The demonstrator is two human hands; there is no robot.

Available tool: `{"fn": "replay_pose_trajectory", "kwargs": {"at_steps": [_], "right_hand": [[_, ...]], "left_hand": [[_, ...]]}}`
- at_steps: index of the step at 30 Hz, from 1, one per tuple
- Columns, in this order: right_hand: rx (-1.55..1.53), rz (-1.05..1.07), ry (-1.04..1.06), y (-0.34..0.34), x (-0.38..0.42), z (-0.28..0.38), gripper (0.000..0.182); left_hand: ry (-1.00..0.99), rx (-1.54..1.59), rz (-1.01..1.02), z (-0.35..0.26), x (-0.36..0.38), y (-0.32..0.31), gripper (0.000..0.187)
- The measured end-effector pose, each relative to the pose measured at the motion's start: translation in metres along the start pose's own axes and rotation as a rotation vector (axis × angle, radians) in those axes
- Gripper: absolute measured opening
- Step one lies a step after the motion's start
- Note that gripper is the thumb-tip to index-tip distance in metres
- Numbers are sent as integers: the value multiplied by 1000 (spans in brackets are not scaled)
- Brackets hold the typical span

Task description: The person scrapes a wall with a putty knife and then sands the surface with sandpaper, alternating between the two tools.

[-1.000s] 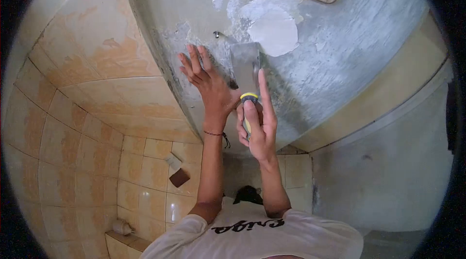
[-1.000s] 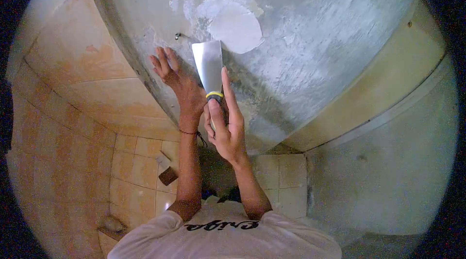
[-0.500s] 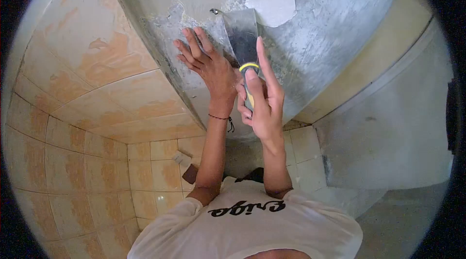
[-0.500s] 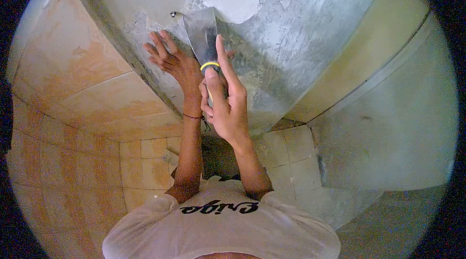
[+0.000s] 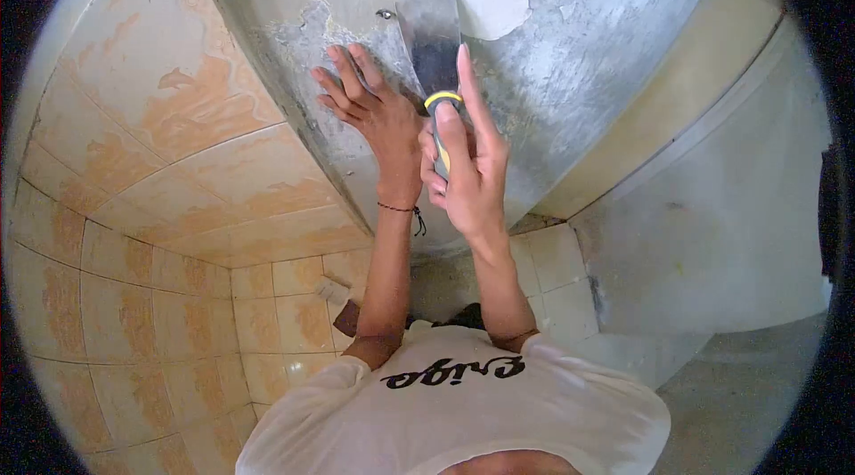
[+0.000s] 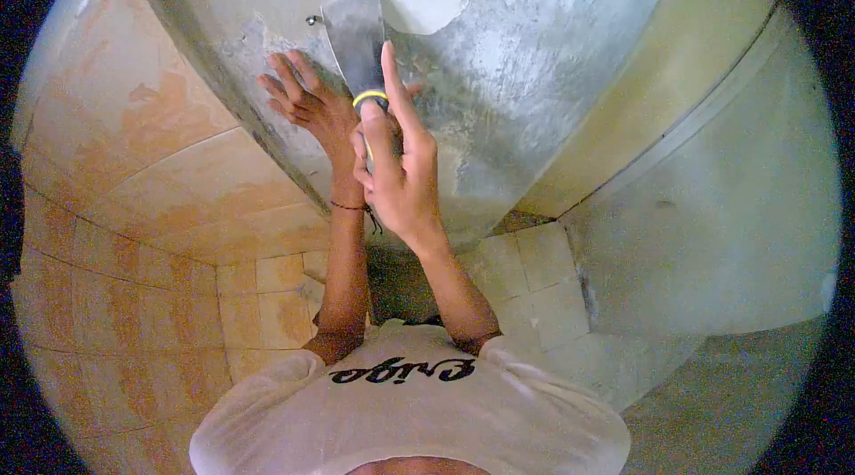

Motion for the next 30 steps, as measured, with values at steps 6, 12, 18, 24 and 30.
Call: {"fn": "replay_pose_trajectory", "kwargs": {"at_steps": [6,12,18,24,30], "right_hand": [[5,29,-71,4,10,-6,58],[13,-6,-54,1,7,-1,56],[45,6,-83,5,16,1,58],[23,-19,-76,3,16,3,56],[8,-9,-26,2,16,1,55]], "left_hand": [[-30,39,-30,1,-4,2,86],[-14,61,-33,-2,-9,7,88],[-30,44,-3,3,-4,5,86],[-39,38,22,3,-2,7,89],[-36,100,-8,0,-4,8,103]]}}
Point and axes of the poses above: each hand's wrist, its own x-axis away from the middle knuckle, its own y-axis out of the back of the hand, z = x × y, the point moved 3 cm from there along -x, towards the middle knuckle, and after that the axes turned 11 degrees about -y, right-handed, at the moved point
